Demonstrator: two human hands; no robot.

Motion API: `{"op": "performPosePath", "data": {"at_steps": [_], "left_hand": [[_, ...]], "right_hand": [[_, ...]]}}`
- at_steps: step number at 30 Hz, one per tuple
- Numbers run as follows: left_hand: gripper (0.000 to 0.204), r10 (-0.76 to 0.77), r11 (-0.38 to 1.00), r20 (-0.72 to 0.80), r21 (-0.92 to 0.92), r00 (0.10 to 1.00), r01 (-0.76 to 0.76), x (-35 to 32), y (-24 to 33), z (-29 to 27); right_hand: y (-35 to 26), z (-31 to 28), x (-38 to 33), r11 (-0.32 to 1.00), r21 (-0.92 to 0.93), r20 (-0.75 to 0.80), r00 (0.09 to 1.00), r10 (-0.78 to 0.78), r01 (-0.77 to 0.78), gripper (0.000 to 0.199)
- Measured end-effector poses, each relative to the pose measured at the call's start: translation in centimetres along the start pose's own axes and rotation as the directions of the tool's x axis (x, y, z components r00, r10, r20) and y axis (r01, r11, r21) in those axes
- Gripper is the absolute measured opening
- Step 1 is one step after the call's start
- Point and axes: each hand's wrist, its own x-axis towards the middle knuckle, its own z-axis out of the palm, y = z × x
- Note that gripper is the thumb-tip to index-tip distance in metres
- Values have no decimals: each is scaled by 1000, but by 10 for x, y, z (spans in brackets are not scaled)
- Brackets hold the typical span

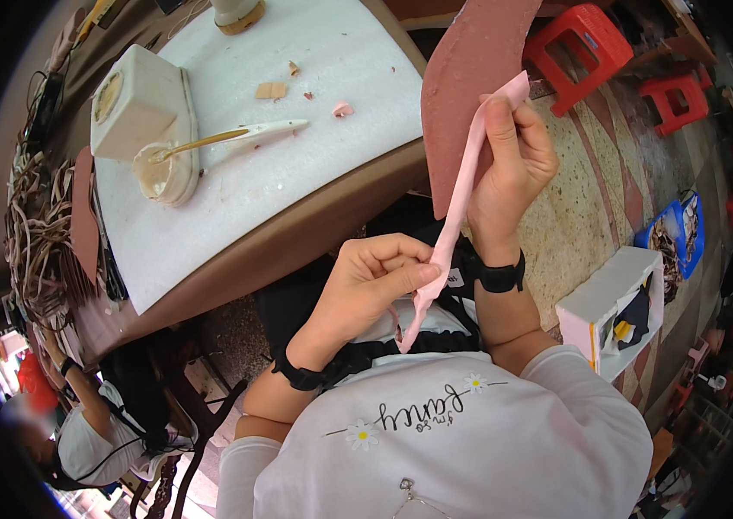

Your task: Applying glue to a shoe insole and attaching a leather strap.

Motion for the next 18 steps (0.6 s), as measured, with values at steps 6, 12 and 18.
{"op": "performPosePath", "data": {"at_steps": [6, 12, 18], "left_hand": [[2, 255, 964, -121, 110, 959, -242, -9, -2, 6], [2, 350, 930, -144, 170, 926, -325, -15, 17, 9], [4, 432, 901, -313, 120, 846, -416, -5, 27, 17]], "right_hand": [[9, -12, -1, 998, -63, 39, 999, 18, -16, 13], [10, -15, -6, 991, -134, 81, 996, 31, -20, 17], [8, -23, -19, 980, -198, 161, 987, 27, 6, 28]]}}
